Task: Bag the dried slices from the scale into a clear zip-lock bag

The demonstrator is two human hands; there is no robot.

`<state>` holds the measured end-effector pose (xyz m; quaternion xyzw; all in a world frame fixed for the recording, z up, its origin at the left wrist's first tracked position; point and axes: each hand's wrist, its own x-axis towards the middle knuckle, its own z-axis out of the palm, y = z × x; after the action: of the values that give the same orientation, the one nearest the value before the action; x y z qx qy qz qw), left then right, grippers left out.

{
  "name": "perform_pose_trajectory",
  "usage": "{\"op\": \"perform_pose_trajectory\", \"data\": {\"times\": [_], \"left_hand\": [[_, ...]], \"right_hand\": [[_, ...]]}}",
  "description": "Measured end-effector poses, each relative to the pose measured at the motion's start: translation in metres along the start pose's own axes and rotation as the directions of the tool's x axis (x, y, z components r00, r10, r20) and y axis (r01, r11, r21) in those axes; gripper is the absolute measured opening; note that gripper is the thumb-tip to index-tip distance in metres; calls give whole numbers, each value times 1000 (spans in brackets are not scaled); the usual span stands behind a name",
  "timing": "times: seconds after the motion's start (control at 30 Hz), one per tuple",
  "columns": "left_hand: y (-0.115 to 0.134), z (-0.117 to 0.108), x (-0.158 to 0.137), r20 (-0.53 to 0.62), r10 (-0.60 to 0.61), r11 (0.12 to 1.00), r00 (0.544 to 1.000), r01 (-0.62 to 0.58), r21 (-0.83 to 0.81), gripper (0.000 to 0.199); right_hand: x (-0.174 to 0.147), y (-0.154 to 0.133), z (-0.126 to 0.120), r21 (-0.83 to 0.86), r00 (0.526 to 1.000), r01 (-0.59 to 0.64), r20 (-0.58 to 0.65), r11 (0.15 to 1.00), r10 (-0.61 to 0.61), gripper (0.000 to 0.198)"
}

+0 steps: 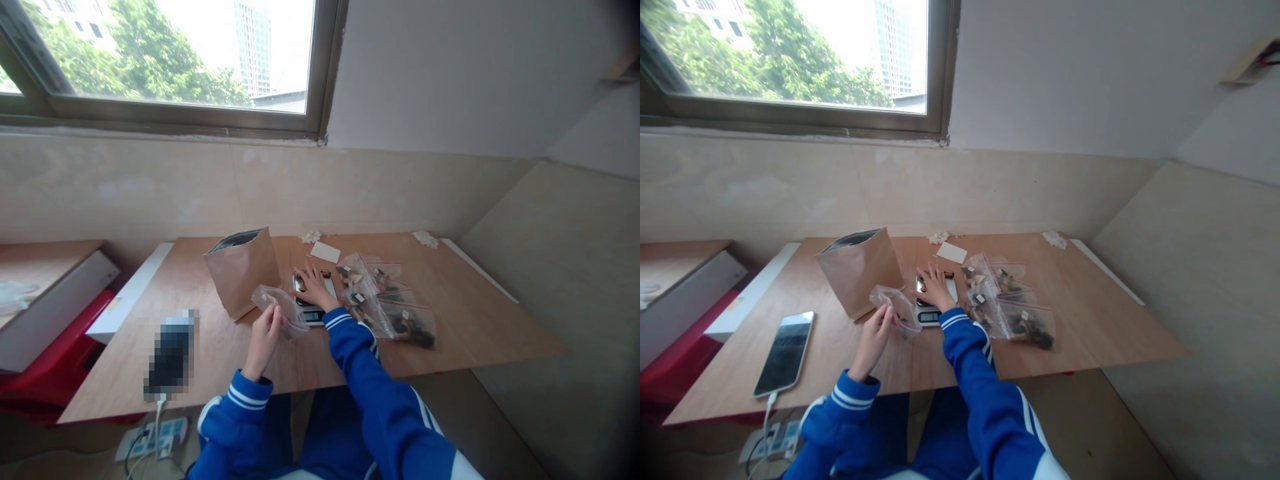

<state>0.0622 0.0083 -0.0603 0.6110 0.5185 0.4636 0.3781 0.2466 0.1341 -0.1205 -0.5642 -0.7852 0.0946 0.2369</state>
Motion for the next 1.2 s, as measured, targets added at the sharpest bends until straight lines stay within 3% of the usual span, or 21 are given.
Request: {"op": "perform_pose_trajectory", "data": {"times": [0.17,0.3,0.67,0.9,1.0,1.1,1.2], "left_hand": [[-2,-4,1,-6,16,1000,1000,-16,17,39],[-4,-4,1,2,11,1000,1000,-11,24,39],[-3,-3,0,15,1,1000,1000,-1,23,40],[-4,-1,0,14,-14,1000,1000,14,9,39],[-6,0,0,15,-13,1000,1000,12,13,39],[-7,1,0,8,1,1000,1000,-1,21,39],[-8,2,0,-3,11,1000,1000,-11,23,38]], "right_hand": [[6,6,7,-2,996,38,-79,999,-38,35],[4,10,5,-1,988,51,-145,999,-51,19],[7,16,3,253,965,0,-253,968,66,29],[13,-11,-25,532,878,-29,-391,846,276,38],[11,-41,-45,669,870,-27,-351,743,347,44],[3,-75,-64,752,925,-56,-209,657,317,48],[-9,-102,-78,729,978,-104,-50,676,205,46]]}}
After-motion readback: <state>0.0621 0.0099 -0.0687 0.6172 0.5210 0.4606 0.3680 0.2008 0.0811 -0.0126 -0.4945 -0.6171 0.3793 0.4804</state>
